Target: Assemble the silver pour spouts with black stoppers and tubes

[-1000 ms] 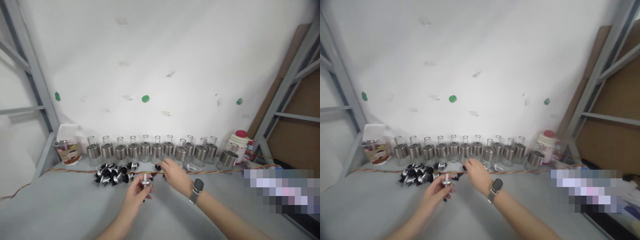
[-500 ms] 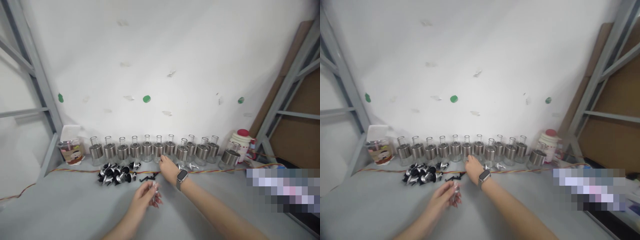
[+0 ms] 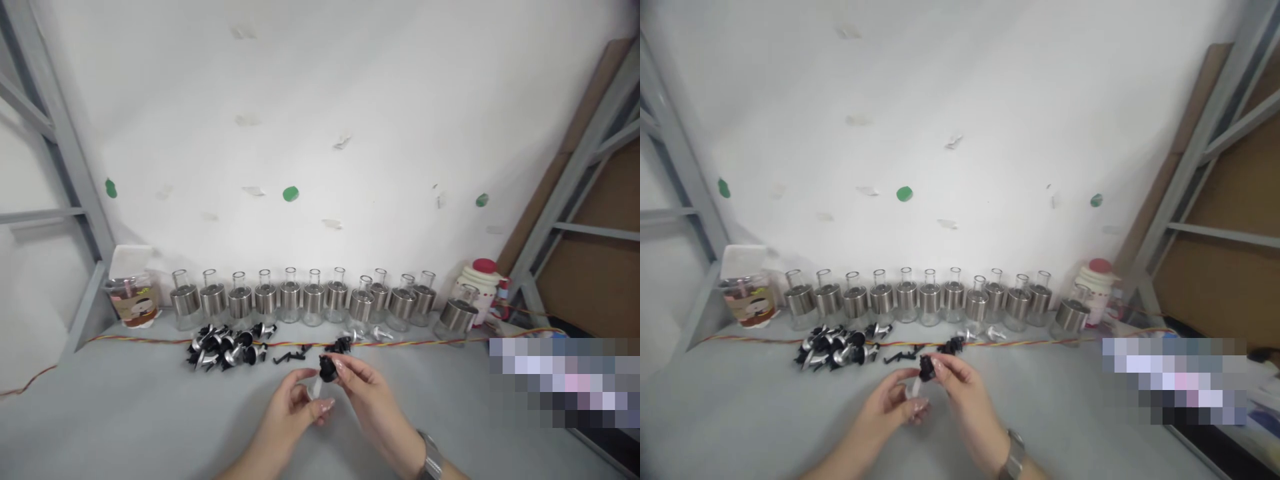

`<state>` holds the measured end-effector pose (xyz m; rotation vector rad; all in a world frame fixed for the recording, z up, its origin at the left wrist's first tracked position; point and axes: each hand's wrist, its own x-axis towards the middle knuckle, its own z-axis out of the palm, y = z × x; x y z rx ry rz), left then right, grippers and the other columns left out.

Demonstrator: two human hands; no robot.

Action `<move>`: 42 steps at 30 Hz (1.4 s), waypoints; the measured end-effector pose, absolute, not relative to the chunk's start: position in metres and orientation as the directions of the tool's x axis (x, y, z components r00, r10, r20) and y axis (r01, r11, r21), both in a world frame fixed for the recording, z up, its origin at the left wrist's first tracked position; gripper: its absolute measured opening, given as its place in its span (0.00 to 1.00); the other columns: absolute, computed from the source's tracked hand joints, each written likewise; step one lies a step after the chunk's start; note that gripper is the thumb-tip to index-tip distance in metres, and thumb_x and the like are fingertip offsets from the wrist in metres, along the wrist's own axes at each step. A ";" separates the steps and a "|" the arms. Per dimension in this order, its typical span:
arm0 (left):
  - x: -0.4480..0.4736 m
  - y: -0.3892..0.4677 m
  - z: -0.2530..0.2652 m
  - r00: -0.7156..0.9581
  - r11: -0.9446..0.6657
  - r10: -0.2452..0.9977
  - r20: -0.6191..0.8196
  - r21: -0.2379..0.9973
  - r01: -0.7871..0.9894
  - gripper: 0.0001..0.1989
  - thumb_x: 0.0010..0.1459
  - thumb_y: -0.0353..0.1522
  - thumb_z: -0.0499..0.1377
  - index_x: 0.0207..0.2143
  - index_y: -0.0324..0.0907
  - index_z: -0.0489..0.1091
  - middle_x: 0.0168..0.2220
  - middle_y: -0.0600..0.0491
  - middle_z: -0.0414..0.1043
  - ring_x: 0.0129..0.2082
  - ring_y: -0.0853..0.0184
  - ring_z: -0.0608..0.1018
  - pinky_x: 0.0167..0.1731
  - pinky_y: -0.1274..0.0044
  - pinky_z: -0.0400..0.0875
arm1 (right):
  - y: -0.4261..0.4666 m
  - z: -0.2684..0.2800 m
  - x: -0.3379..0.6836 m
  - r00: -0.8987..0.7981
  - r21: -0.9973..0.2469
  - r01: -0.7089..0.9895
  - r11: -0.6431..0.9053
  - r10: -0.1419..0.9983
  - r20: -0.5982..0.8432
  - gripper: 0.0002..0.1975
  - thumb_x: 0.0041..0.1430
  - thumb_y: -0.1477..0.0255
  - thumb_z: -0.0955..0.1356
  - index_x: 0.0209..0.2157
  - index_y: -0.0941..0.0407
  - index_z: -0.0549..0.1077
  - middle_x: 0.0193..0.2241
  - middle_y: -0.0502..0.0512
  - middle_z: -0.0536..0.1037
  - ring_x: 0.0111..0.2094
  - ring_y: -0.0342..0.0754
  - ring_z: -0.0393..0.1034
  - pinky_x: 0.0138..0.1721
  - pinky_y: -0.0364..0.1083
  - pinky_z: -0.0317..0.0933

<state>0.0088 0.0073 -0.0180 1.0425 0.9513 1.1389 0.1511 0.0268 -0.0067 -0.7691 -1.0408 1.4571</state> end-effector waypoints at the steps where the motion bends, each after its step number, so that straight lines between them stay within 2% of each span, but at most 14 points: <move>1: 0.009 0.007 -0.019 0.179 0.109 0.982 -0.066 0.964 -0.242 0.27 0.36 0.38 0.66 0.38 0.38 0.61 0.18 0.61 0.65 0.22 0.69 0.73 0.27 0.75 0.67 | 0.026 -0.006 0.150 -0.144 -0.903 -0.429 0.005 0.987 0.073 0.13 0.42 0.65 0.72 0.31 0.56 0.76 0.30 0.55 0.77 0.32 0.46 0.68 0.37 0.46 0.59; 5: 0.010 0.007 -0.023 0.183 0.105 0.981 -0.057 0.958 -0.267 0.26 0.39 0.37 0.65 0.40 0.39 0.60 0.19 0.62 0.63 0.23 0.69 0.73 0.26 0.76 0.67 | 0.023 -0.002 0.149 -0.166 -0.918 -0.395 -0.038 0.986 0.031 0.13 0.44 0.65 0.71 0.33 0.56 0.76 0.33 0.55 0.77 0.34 0.47 0.68 0.38 0.45 0.60; 10: 0.011 0.005 -0.019 0.198 0.084 0.980 -0.028 0.956 -0.281 0.27 0.41 0.35 0.65 0.43 0.39 0.58 0.19 0.62 0.64 0.23 0.69 0.74 0.26 0.77 0.67 | 0.020 -0.006 0.151 -0.188 -0.951 -0.309 0.024 0.978 0.085 0.12 0.46 0.66 0.70 0.34 0.55 0.75 0.33 0.53 0.76 0.35 0.46 0.67 0.40 0.45 0.59; 14: 0.010 0.001 -0.013 0.222 0.101 0.975 -0.035 0.951 -0.294 0.32 0.40 0.35 0.65 0.47 0.39 0.55 0.20 0.61 0.65 0.21 0.70 0.72 0.24 0.77 0.66 | 0.019 -0.007 0.150 -0.247 -0.960 -0.276 0.038 0.963 0.109 0.14 0.48 0.66 0.69 0.38 0.54 0.72 0.31 0.52 0.74 0.33 0.46 0.67 0.37 0.46 0.61; 17: 0.007 -0.002 -0.010 0.249 0.098 0.968 -0.029 0.957 -0.272 0.37 0.44 0.37 0.63 0.54 0.40 0.49 0.21 0.59 0.67 0.22 0.68 0.73 0.24 0.76 0.67 | 0.018 -0.003 0.151 -0.276 -0.974 -0.194 0.119 0.946 0.170 0.14 0.50 0.67 0.67 0.40 0.53 0.71 0.30 0.51 0.72 0.33 0.46 0.67 0.37 0.46 0.61; 20: 0.002 -0.004 -0.009 0.259 0.055 0.966 0.008 0.970 -0.235 0.34 0.48 0.36 0.60 0.55 0.41 0.51 0.22 0.57 0.67 0.24 0.67 0.73 0.26 0.75 0.68 | 0.015 0.005 0.158 -0.334 -0.959 -0.043 0.279 0.901 0.277 0.11 0.54 0.70 0.64 0.40 0.52 0.72 0.35 0.53 0.70 0.39 0.47 0.66 0.42 0.46 0.59; 23: 0.000 -0.004 -0.010 0.224 0.003 0.974 0.044 0.978 -0.206 0.32 0.50 0.36 0.59 0.55 0.40 0.52 0.23 0.56 0.68 0.25 0.68 0.73 0.29 0.76 0.67 | 0.010 0.014 0.167 -0.446 -0.888 0.125 0.443 0.825 0.348 0.17 0.56 0.76 0.61 0.47 0.50 0.67 0.42 0.54 0.67 0.43 0.46 0.63 0.47 0.47 0.56; 26: -0.001 -0.004 -0.009 0.168 -0.022 0.985 0.049 0.987 -0.157 0.30 0.51 0.36 0.58 0.55 0.40 0.54 0.24 0.55 0.69 0.28 0.67 0.73 0.30 0.77 0.67 | 0.005 0.018 0.171 -0.528 -0.774 0.270 0.573 0.760 0.379 0.27 0.51 0.82 0.61 0.53 0.49 0.58 0.49 0.54 0.61 0.50 0.46 0.57 0.52 0.47 0.51; 28: -0.001 -0.003 -0.009 0.153 -0.018 0.987 0.039 0.991 -0.133 0.28 0.51 0.36 0.58 0.54 0.41 0.56 0.26 0.55 0.69 0.29 0.67 0.72 0.30 0.77 0.67 | 0.002 0.016 0.171 -0.551 -0.707 0.327 0.628 0.734 0.398 0.31 0.50 0.83 0.61 0.55 0.50 0.54 0.51 0.55 0.59 0.52 0.46 0.53 0.54 0.47 0.49; 32: -0.002 -0.002 -0.011 0.152 -0.018 0.988 0.034 0.994 -0.105 0.28 0.48 0.36 0.60 0.52 0.42 0.59 0.26 0.56 0.68 0.28 0.68 0.71 0.30 0.78 0.66 | 0.001 0.009 0.167 -0.538 -0.651 0.370 0.663 0.724 0.432 0.30 0.50 0.83 0.61 0.54 0.52 0.53 0.50 0.57 0.60 0.51 0.46 0.56 0.52 0.47 0.53; 35: -0.002 -0.003 -0.012 0.138 -0.063 0.988 0.063 0.998 -0.003 0.30 0.46 0.34 0.61 0.53 0.41 0.58 0.25 0.57 0.69 0.28 0.69 0.71 0.34 0.77 0.65 | 0.002 0.005 0.163 -0.517 -0.607 0.439 0.663 0.738 0.433 0.29 0.49 0.83 0.62 0.53 0.54 0.53 0.49 0.58 0.62 0.49 0.49 0.57 0.50 0.50 0.54; 42: -0.004 -0.008 -0.010 0.179 -0.094 0.983 0.045 0.957 0.275 0.21 0.47 0.36 0.60 0.44 0.39 0.67 0.29 0.52 0.75 0.30 0.64 0.75 0.33 0.78 0.67 | 0.001 0.003 0.156 -0.520 -0.330 0.668 0.667 0.736 0.434 0.25 0.46 0.82 0.63 0.49 0.60 0.61 0.41 0.60 0.70 0.41 0.54 0.61 0.45 0.54 0.55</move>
